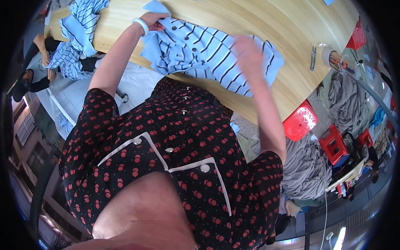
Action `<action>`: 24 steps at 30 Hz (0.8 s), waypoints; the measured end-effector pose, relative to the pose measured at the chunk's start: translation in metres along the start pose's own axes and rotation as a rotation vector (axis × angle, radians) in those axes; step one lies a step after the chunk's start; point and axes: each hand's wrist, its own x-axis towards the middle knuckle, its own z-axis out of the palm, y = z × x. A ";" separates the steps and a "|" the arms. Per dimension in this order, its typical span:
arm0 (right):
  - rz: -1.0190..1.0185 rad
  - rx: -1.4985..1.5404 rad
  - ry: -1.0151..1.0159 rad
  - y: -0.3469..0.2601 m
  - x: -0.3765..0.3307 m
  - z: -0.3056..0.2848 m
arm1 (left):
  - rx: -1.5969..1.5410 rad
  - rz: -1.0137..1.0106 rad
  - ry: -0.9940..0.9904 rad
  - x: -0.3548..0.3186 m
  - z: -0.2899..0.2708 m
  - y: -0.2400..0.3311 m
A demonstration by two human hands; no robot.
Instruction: Fold striped shirts and stack them neatly on the work table.
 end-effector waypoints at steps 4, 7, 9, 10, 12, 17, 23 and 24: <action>-0.567 -0.084 -0.558 -0.060 -0.033 0.108 | 0.010 -0.005 -0.057 0.000 0.005 -0.001; -0.613 -0.302 -0.650 -0.071 -0.038 0.162 | -0.074 0.073 -0.130 -0.011 0.004 -0.003; -0.718 -0.428 -0.568 -0.063 -0.038 0.188 | -0.101 0.102 -0.154 -0.015 -0.002 -0.006; -0.729 -0.439 -0.568 -0.054 -0.039 0.199 | -0.147 0.115 -0.189 -0.016 -0.004 -0.008; -0.683 -0.528 -0.518 -0.053 -0.039 0.210 | -0.236 0.115 -0.217 -0.018 -0.007 -0.014; -0.700 -0.583 -0.457 -0.057 -0.034 0.213 | -0.274 0.165 -0.250 -0.027 -0.014 -0.027; -0.672 -0.465 -0.326 -0.091 -0.024 0.193 | -0.351 0.183 -0.345 -0.038 -0.024 -0.045; -0.549 -0.315 -0.354 -0.100 -0.024 0.182 | -0.352 0.189 -0.345 -0.041 -0.023 -0.048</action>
